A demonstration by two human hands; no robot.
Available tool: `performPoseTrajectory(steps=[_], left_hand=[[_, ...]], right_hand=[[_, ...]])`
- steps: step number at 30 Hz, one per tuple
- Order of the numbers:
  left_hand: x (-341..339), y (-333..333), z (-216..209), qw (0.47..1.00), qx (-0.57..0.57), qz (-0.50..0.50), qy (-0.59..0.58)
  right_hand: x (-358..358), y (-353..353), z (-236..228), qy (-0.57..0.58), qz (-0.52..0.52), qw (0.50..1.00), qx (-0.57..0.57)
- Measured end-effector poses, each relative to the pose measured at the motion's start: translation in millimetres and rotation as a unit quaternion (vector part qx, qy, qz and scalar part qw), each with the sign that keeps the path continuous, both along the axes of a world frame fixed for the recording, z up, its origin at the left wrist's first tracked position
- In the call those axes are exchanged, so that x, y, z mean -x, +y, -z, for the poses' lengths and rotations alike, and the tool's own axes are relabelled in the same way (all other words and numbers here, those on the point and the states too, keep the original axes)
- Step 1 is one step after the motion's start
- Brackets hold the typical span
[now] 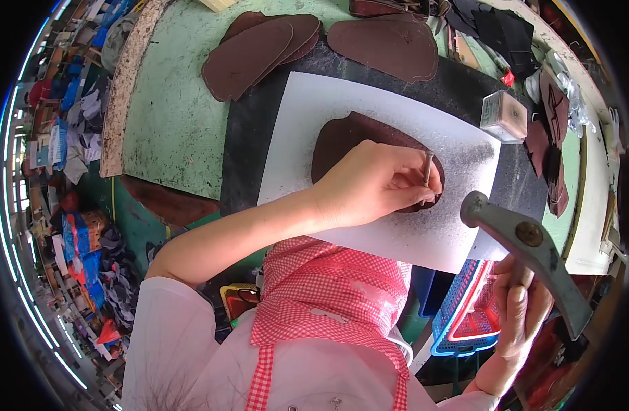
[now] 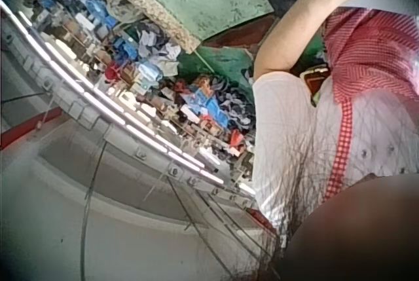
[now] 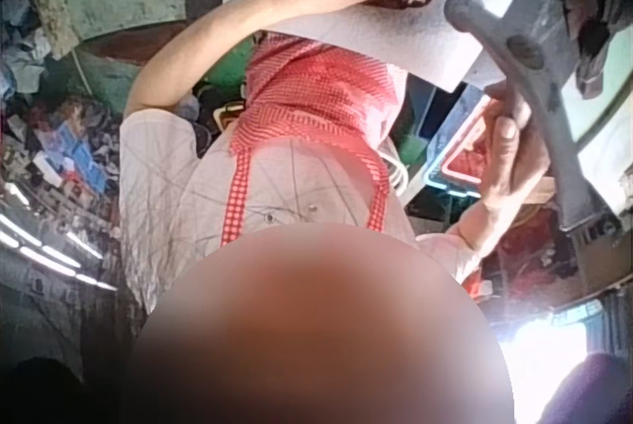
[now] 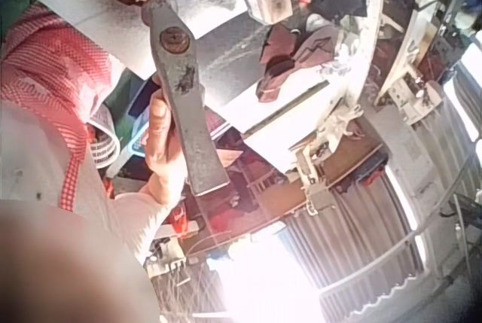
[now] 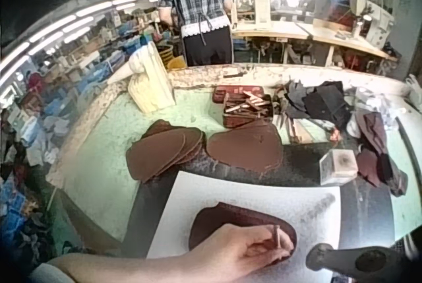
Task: Using a hammer and a leather punch tool to create decorative holes in a shoe leather upper on a workbench.
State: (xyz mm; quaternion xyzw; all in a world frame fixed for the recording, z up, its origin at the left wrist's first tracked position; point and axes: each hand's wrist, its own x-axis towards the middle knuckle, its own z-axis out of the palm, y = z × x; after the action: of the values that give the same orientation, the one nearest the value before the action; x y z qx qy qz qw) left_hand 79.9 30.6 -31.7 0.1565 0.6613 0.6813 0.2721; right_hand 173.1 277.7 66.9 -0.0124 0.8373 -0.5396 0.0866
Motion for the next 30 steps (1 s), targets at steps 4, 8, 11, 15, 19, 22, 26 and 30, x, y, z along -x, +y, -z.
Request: performPoseTrajectory(steps=[4, 8, 11, 15, 19, 22, 26, 30], left_hand=[[0.9, -0.6, 1.3, 1.0, 0.0, 0.006, -0.008], [-3.7, 1.1, 4.4, 0.998, 0.003, -0.002, 0.062], [-8.9, 1.0, 4.9, 0.993, 0.021, -0.023, 0.111], [-14.6, 4.9, -1.4, 0.949, 0.136, -0.029, 0.284], [-15.4, 1.2, 2.4, 0.942, 0.151, -0.028, 0.298], [-8.3, -3.2, 7.7, 0.989, 0.036, -0.057, 0.134], [-4.4, -5.4, 6.3, 0.994, 0.009, -0.007, 0.106], [-14.9, -3.2, 3.8, 0.965, 0.1, -0.028, 0.242]], right_hand=[[1.2, 1.0, -2.5, -0.069, 0.011, 0.997, 0.018], [3.5, 10.3, 1.2, -0.009, -0.047, 0.998, -0.036], [-3.7, 12.1, 1.2, -0.027, 0.0, 1.0, 0.006], [-10.6, 16.9, 25.3, 0.12, 0.095, 0.988, 0.001], [6.4, -5.5, 13.7, 0.06, -0.062, 0.986, -0.145], [-1.5, -1.1, 22.7, 0.029, -0.024, 0.998, -0.049], [-0.3, -3.2, 12.3, 0.044, -0.002, 0.998, -0.033], [-6.8, -0.1, 6.4, 0.035, 0.106, 0.992, -0.053]])
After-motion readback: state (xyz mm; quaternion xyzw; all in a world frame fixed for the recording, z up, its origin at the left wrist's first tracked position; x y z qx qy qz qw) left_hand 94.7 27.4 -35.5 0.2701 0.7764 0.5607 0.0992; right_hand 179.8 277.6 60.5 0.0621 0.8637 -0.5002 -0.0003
